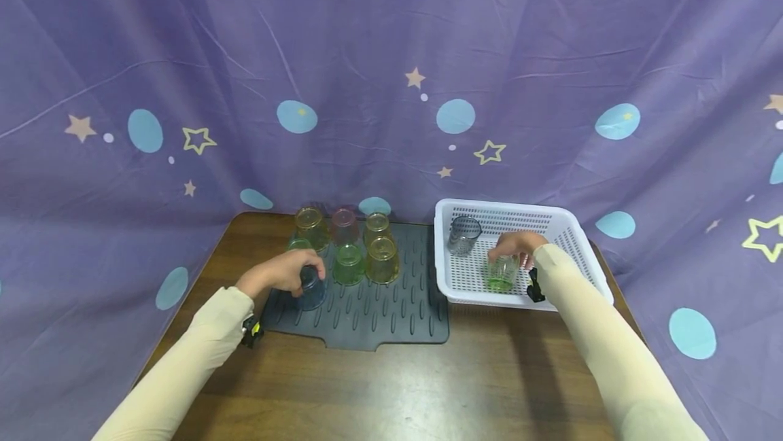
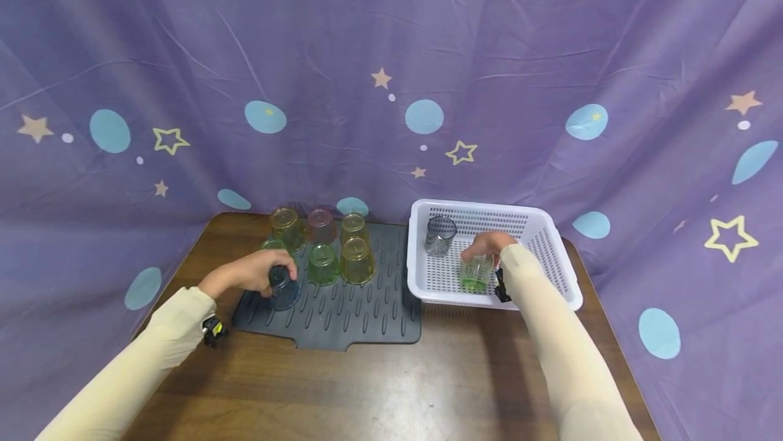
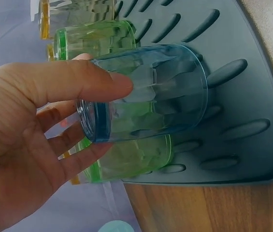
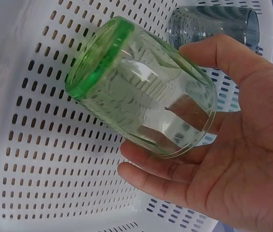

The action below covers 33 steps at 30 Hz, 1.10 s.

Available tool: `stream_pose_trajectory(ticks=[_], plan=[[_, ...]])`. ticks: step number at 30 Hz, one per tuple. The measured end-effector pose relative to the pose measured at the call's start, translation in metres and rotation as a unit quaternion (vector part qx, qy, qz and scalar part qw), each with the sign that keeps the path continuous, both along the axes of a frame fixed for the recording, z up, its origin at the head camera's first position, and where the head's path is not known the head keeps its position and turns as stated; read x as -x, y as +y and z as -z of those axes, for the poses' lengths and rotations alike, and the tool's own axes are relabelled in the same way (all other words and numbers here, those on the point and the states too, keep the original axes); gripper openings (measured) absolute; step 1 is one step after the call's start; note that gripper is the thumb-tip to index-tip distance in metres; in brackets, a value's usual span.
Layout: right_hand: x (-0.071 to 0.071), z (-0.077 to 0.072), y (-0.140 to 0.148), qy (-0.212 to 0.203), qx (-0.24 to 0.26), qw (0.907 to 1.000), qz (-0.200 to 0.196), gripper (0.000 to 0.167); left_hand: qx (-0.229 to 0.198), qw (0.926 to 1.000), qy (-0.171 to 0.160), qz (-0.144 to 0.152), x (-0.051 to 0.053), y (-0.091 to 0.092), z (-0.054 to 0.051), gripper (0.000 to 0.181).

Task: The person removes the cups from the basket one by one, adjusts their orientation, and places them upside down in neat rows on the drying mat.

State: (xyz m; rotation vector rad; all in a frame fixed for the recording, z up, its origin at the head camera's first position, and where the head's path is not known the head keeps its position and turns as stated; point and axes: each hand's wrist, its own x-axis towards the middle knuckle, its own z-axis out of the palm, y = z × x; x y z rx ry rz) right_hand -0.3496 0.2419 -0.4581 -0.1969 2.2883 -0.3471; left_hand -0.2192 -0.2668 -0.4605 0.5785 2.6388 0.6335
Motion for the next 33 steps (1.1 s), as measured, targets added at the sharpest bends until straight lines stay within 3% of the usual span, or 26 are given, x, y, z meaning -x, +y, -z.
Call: stream_pose_trajectory(ticks=[11,17,21,26,30,33], plan=[[-0.003,-0.015,0.009,0.001,0.030,0.9994,0.015,0.077,0.001,0.9998,-0.019,-0.001,-0.001,0.004,-0.006,0.055],[-0.002,-0.028,0.022,0.035,0.070,0.9959,0.045,0.078,-0.069,0.9975,-0.010,0.006,0.002,0.003,-0.016,0.050],[-0.001,-0.039,0.032,0.091,0.134,0.9837,0.078,0.071,-0.117,0.9929,0.018,-0.006,0.010,0.004,-0.022,0.044],[0.004,-0.054,0.037,0.150,0.237,0.9506,0.132,0.069,-0.175,0.9827,0.046,-0.042,0.020,0.013,-0.030,0.039],[0.007,-0.065,0.032,0.155,0.333,0.9120,0.181,0.068,-0.230,0.9691,0.039,-0.079,0.028,0.029,-0.036,0.041],[0.006,-0.074,0.022,0.135,0.413,0.8750,0.214,0.060,-0.274,0.9564,0.021,-0.100,0.035,0.044,-0.041,0.045]])
